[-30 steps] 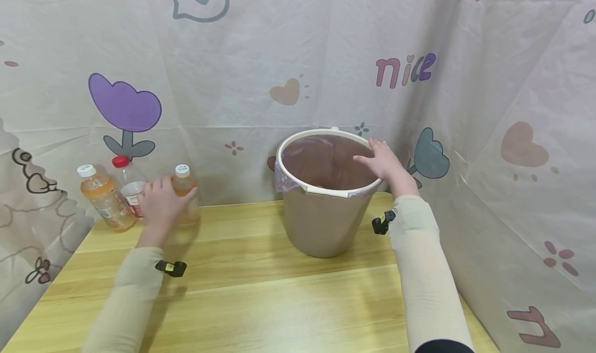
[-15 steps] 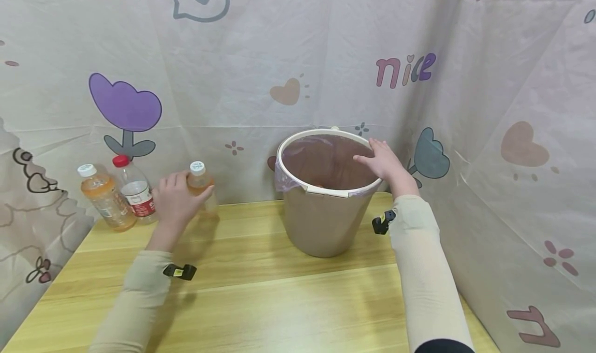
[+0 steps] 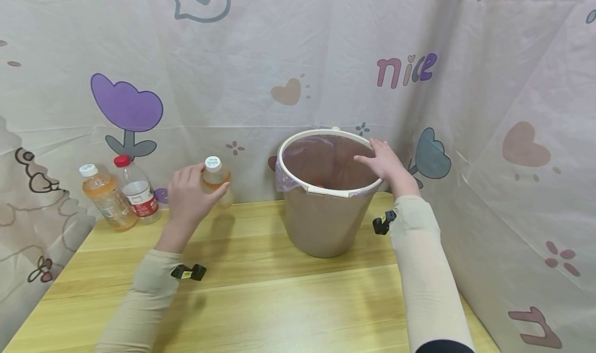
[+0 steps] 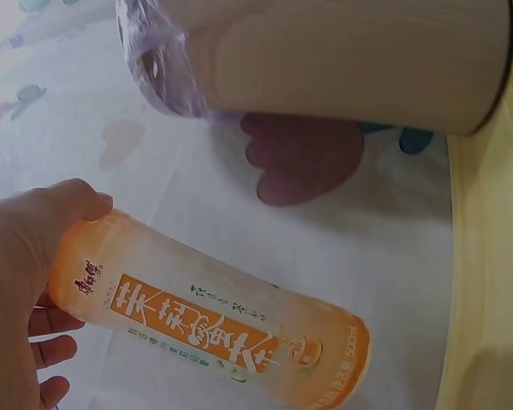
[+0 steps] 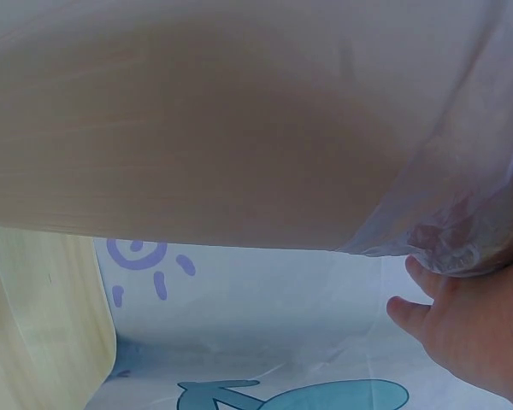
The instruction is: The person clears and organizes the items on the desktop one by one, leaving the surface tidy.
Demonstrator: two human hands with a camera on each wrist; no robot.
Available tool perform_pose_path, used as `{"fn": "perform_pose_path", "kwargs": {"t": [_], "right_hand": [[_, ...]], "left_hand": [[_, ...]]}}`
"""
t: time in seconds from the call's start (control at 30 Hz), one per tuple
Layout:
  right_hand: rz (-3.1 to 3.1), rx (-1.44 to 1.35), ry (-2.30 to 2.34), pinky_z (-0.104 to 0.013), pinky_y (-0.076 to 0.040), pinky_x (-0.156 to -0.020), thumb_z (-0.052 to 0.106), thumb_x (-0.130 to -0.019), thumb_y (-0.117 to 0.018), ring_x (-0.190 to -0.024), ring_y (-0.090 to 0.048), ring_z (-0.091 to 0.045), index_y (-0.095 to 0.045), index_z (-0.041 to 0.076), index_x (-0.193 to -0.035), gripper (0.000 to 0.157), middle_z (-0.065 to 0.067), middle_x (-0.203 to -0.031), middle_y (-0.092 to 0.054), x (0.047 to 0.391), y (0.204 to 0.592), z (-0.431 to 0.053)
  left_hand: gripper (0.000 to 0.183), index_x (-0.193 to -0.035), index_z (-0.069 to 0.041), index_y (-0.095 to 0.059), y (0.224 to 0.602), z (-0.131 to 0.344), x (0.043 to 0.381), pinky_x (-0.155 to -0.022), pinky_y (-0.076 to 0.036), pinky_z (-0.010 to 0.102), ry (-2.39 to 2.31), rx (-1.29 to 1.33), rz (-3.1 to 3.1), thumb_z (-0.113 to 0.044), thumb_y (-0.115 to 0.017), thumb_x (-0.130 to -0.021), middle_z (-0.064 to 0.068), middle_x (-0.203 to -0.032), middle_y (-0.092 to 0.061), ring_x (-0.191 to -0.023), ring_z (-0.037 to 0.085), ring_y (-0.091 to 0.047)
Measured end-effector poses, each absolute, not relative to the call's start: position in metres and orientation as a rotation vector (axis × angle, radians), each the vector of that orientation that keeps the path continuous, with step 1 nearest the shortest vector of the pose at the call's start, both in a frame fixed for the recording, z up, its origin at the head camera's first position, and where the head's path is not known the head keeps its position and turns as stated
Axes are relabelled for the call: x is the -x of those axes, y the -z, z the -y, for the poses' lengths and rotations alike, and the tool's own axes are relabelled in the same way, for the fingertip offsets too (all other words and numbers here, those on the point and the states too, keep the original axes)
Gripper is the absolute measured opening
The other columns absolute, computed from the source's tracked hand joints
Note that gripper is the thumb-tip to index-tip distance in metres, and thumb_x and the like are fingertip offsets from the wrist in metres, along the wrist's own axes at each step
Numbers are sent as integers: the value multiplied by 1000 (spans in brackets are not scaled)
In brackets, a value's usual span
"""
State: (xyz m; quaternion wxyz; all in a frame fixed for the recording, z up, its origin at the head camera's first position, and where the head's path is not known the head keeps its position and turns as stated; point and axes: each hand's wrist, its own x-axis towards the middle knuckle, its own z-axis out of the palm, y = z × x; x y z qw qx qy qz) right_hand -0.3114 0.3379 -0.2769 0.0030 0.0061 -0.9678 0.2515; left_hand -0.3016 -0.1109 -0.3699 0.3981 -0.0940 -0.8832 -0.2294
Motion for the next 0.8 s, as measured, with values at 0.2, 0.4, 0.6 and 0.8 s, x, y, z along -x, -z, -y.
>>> {"fn": "perform_pose_path", "kwargs": {"t": [0.2, 0.4, 0.6, 0.8], "right_hand": [[3034, -12, -809, -66, -1, -117, 55, -96, -47, -151, 11, -39, -2, 9, -157, 89, -18, -164, 0, 310, 278, -336], [3033, -10, -820, -66, -1, -117, 56, -96, -47, -151, 12, -38, 0, 11, -157, 90, -16, -164, 1, 309, 278, -336], [3032, -9, -818, -67, -2, -116, 55, -96, -48, -150, 11, -39, 0, 11, -157, 89, -17, -164, 1, 309, 278, -337], [3028, -7, -823, -67, -2, -116, 57, -95, -48, -151, 12, -38, 0, 12, -157, 90, -16, -164, 2, 309, 278, -336]], "left_hand": [[64, -119, -4, -60, 360, 98, 298, -88, -42, 54, 603, 317, 2184, -46, -78, -74, 16, -113, -63, -102, 38, -52], [64, -119, -5, -61, 348, 84, 292, -85, -42, 53, 609, 388, 2123, -45, -79, -72, 15, -113, -63, -103, 37, -52], [65, -121, -6, -61, 337, 70, 288, -83, -43, 51, 596, 446, 2063, -43, -79, -71, 15, -113, -64, -103, 36, -54], [64, -122, -8, -61, 328, 59, 285, -83, -44, 51, 614, 513, 2022, -39, -81, -70, 14, -115, -63, -105, 35, -54]]}}
